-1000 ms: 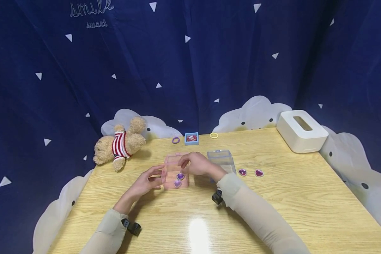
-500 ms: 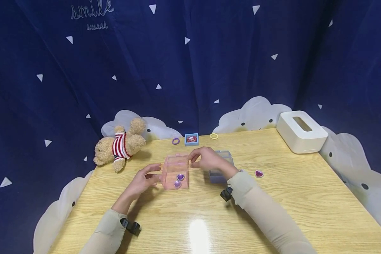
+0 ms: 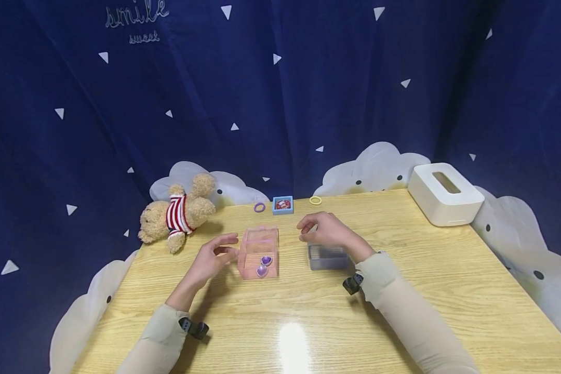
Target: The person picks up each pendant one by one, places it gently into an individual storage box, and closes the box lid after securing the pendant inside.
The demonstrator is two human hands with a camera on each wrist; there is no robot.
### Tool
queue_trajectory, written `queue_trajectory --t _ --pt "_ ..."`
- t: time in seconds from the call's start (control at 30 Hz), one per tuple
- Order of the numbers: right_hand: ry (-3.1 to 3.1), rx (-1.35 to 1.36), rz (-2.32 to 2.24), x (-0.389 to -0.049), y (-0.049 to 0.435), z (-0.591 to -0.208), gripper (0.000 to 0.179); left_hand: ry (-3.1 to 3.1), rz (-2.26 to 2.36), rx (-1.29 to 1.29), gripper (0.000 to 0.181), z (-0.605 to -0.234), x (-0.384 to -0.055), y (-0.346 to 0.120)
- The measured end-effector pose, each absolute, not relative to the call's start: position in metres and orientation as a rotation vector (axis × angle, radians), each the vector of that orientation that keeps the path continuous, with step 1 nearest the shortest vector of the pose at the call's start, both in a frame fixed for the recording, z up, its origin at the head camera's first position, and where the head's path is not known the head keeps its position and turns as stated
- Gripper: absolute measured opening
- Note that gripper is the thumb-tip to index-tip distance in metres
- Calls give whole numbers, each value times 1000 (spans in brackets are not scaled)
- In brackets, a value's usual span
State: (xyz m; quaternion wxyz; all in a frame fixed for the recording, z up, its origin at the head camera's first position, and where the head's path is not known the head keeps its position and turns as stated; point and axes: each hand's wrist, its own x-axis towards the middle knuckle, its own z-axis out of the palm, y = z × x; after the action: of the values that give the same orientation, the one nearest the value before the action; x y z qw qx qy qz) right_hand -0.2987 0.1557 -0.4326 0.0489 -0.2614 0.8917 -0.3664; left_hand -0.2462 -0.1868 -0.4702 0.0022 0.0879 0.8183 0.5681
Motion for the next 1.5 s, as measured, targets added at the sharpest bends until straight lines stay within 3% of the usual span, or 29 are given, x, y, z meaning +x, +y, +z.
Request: queue_trajectory --t 1.17,1.5 --pt "2875 -665 -1057 -292 232 -444 19 2486 1746 487 45 -456 -242 -111" --pt "2818 -564 -1095 -287 246 -451 26 2505 1725 573 43 -461 -248 -87"
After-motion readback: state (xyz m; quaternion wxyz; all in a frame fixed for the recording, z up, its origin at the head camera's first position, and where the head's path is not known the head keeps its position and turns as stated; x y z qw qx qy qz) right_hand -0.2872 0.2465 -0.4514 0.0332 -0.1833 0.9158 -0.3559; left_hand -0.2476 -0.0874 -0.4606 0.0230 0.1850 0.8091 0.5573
